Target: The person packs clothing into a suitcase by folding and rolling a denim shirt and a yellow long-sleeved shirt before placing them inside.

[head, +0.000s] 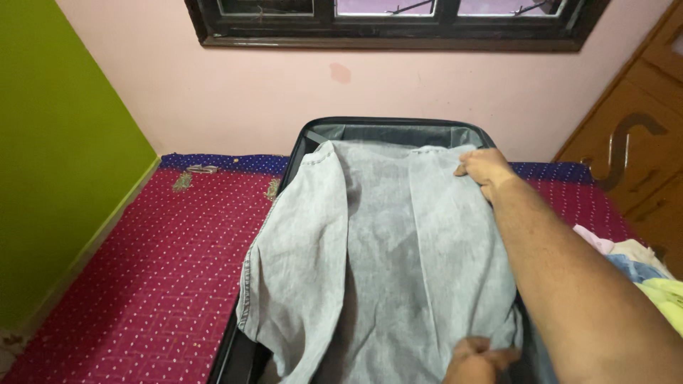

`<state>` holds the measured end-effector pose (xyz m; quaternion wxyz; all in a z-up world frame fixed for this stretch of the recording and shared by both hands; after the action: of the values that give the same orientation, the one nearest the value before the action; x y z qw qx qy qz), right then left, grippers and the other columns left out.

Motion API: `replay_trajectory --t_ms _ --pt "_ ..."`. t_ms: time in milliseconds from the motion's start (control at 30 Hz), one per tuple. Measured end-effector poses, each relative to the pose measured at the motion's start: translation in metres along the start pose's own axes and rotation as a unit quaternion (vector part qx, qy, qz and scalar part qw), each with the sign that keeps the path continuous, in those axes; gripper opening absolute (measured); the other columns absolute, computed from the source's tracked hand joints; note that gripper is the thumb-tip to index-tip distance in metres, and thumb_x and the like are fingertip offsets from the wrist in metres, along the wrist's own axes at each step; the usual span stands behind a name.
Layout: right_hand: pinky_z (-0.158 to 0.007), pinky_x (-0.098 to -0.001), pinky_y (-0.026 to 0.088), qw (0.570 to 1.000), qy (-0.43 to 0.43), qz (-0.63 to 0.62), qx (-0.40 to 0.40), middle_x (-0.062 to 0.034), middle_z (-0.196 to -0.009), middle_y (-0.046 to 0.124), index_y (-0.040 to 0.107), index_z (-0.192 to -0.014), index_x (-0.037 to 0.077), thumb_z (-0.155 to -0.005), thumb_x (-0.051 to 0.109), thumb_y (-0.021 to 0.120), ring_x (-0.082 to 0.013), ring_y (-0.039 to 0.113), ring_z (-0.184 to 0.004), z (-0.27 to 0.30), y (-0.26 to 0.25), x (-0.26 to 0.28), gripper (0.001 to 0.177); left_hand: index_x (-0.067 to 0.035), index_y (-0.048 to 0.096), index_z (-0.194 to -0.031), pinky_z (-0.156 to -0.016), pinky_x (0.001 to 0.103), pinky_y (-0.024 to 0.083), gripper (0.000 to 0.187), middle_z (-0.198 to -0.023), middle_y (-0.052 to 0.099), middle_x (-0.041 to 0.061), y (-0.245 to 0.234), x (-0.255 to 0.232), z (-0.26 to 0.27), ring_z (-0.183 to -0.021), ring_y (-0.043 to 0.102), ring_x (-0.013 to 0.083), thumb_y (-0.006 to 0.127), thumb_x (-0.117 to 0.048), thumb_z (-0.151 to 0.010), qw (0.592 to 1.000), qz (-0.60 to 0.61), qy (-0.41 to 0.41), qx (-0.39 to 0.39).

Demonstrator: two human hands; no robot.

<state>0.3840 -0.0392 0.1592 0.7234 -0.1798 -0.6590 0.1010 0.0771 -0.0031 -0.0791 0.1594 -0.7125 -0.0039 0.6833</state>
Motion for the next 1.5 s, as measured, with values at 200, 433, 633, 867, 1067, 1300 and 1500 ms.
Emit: replay_trajectory --t_ms 200,433,633,867,1067,1300,1500 --pt "-0.107 -0.0463 0.047 0.915 -0.127 0.363 -0.121 -0.02 -0.136 0.062 0.068 -0.129 0.005 -0.09 0.008 0.062 -0.0382 0.059 -0.128 0.047 0.007 0.078 0.04 -0.027 0.072 -0.125 -0.115 0.03 0.042 0.042 -0.133 0.068 0.0 -0.035 -0.028 0.001 -0.131 0.059 0.018 0.076 -0.049 -0.089 0.889 0.067 -0.448 0.073" --pt "-0.099 -0.0499 0.05 0.883 -0.176 0.421 -0.111 -0.0187 -0.136 0.062 0.066 -0.123 0.004 -0.087 0.01 0.067 -0.0391 0.059 -0.124 0.08 0.072 0.123 0.037 -0.019 0.082 -0.099 -0.079 0.032 0.061 0.027 -0.096 0.08 0.008 -0.2 -0.142 0.088 -0.086 0.079 0.0208 0.084 -0.036 -0.078 0.988 -0.055 -0.005 -0.144" --pt "-0.103 -0.0437 0.052 0.895 -0.173 0.407 0.062 -0.0207 -0.126 0.07 0.069 -0.131 0.012 -0.08 0.006 0.066 -0.0364 0.066 -0.12 0.057 0.134 0.098 0.051 -0.015 0.074 -0.083 -0.071 0.032 0.059 0.018 -0.079 0.08 0.008 -0.257 -0.147 0.11 -0.072 0.079 0.0204 0.087 -0.02 -0.07 0.965 -0.047 -0.167 -0.197" --pt "-0.107 -0.0415 0.05 0.902 -0.176 0.393 0.027 -0.0195 -0.13 0.069 0.069 -0.134 0.016 -0.079 0.008 0.066 -0.0352 0.065 -0.122 0.044 0.134 0.094 0.056 -0.023 0.064 -0.099 -0.082 0.047 0.054 0.039 -0.107 0.066 0.007 -0.25 -0.137 0.116 -0.103 0.069 0.0309 0.077 -0.004 -0.068 0.983 -0.142 -0.077 -0.09" --pt "-0.107 -0.0432 0.051 0.899 -0.177 0.401 -0.017 -0.0164 -0.133 0.069 0.074 -0.128 0.016 -0.083 0.009 0.067 -0.0341 0.066 -0.123 0.048 0.137 0.107 0.046 -0.035 0.074 -0.114 -0.093 0.041 0.057 0.037 -0.111 0.069 0.006 -0.236 -0.111 0.114 -0.108 0.073 0.0289 0.07 -0.013 -0.085 0.987 -0.143 -0.039 -0.06" --pt "-0.107 -0.0357 0.049 0.85 -0.236 0.435 0.181 -0.012 -0.133 0.069 0.071 -0.13 0.02 -0.078 0.027 0.081 -0.0274 0.065 -0.123 0.052 0.172 0.077 0.053 -0.028 0.064 -0.127 -0.105 0.044 0.049 0.05 -0.119 0.071 0.009 -0.257 -0.113 0.118 -0.12 0.066 0.0292 0.082 -0.036 -0.081 0.954 -0.18 -0.24 -0.007" --pt "-0.101 -0.0352 0.053 0.853 -0.284 0.393 0.195 -0.0093 -0.126 0.073 0.072 -0.125 0.015 -0.075 0.021 0.078 -0.0252 0.07 -0.118 0.059 0.169 0.075 0.051 -0.028 0.056 -0.128 -0.104 0.054 0.046 0.058 -0.128 0.056 0.008 -0.251 -0.117 0.116 -0.124 0.057 0.0399 0.083 -0.02 -0.077 0.943 -0.237 -0.228 0.055"
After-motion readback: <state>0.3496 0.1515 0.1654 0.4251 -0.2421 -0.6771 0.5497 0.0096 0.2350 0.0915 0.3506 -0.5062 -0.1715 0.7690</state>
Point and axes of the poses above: each hand's wrist, its own z-axis away from the middle knuckle, its own y-axis out of the palm, x = y × z, the point moved 5 cm from there along -z, towards the middle knuckle
